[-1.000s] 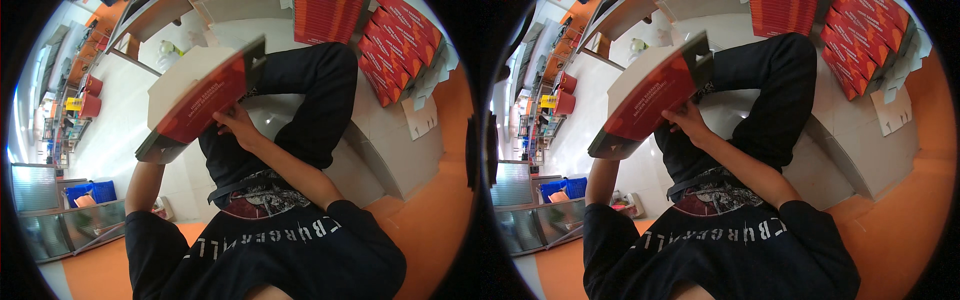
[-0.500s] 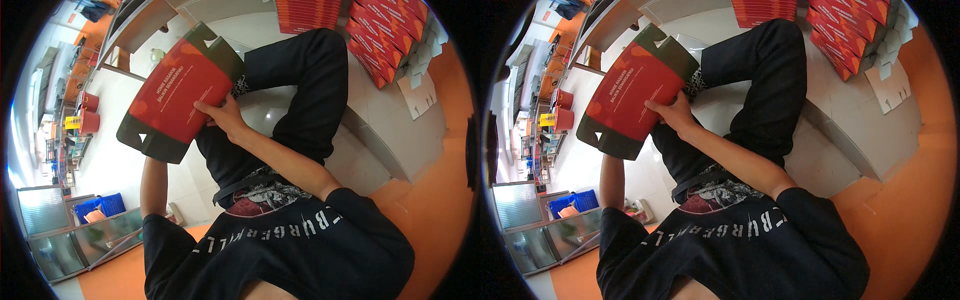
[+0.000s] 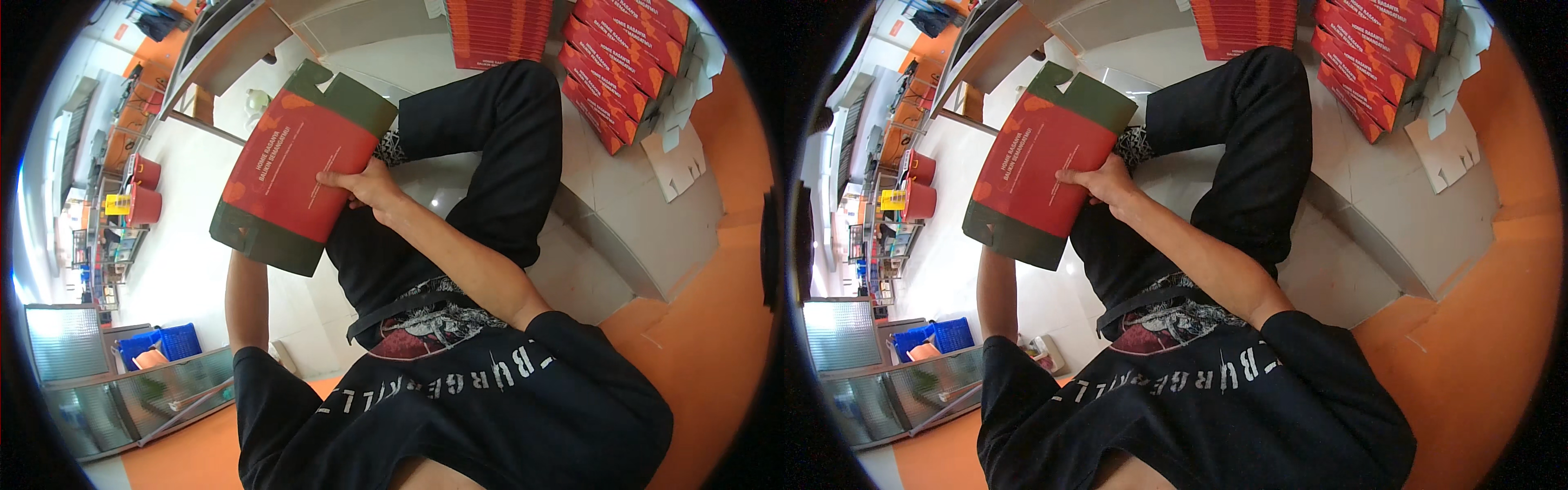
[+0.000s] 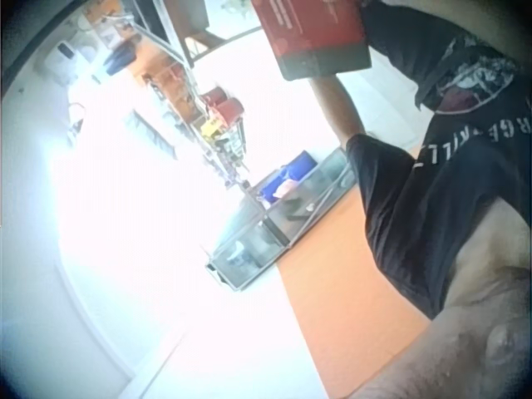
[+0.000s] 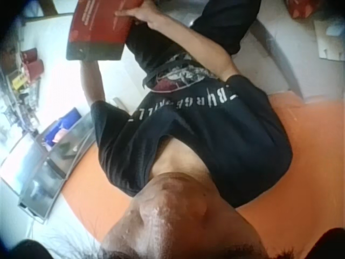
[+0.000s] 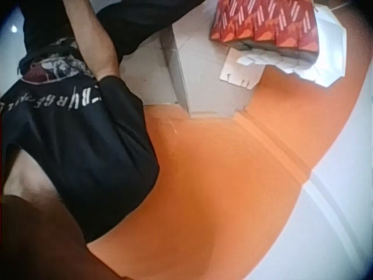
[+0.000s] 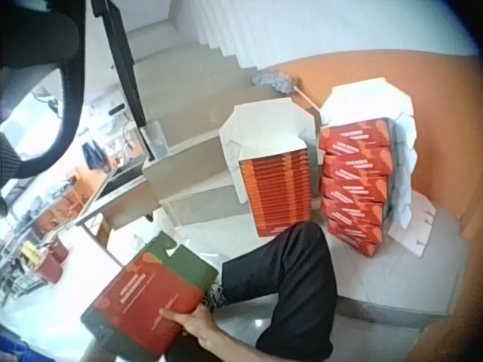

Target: The person is sitting on the floor and assembling multiple cardboard food boxes by folding and tucking the tabs.

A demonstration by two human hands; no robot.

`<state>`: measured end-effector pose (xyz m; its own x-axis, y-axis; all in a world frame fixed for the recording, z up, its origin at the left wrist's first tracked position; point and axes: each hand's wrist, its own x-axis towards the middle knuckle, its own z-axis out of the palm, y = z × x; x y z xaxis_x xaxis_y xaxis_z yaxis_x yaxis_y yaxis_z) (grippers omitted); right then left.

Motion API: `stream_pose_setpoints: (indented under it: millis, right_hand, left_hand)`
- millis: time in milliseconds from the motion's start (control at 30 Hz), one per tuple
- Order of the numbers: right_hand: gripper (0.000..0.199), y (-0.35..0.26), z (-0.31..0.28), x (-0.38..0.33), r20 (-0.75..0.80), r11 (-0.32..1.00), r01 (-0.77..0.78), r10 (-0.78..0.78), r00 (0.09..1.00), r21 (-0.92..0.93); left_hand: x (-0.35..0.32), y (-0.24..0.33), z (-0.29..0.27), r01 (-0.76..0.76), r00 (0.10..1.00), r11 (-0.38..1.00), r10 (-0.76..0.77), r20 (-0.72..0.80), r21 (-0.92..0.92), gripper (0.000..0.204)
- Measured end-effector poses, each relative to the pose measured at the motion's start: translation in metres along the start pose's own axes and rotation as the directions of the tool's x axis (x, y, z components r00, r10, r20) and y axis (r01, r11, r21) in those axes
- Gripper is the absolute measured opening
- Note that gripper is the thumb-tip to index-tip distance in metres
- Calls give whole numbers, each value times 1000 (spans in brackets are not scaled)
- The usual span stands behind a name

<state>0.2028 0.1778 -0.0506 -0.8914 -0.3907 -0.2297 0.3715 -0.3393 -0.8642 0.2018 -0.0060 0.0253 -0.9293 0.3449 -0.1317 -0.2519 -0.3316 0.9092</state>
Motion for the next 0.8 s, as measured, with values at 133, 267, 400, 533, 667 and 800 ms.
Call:
stream_pose_setpoints:
  millis: [133, 267, 400, 533, 667, 800]
  right_hand:
    - [48, 6, 0, 5, -22, 999, 15, -14, 1000, 46]
    - [49, 11, -1, 8, -42, 999, -23, 25, 999, 48]
    - [47, 15, -4, 9, -30, 998, -35, 37, 999, 45]
    - [45, 18, -7, 11, 18, 997, -54, 53, 998, 58]
    - [42, 20, -9, 11, 5, 992, -66, 66, 998, 107]
    - [39, 22, -8, 13, -39, 997, -66, 67, 997, 34]
  left_hand:
    - [1, 3, -2, -2, 1000, 999, 2, 3, -40, 28]
    - [6, 7, -5, -7, 1000, 997, 7, 0, -81, 31]
    - [23, 21, -18, 3, 999, 993, -8, -48, -117, 33]
    - [36, 47, -41, 6, 970, 972, 52, -238, 235, 36]
    - [27, 60, -47, 43, 896, 232, 421, -141, 972, 35]
    - [21, 36, -31, 212, 965, 7, 159, -210, 977, 63]
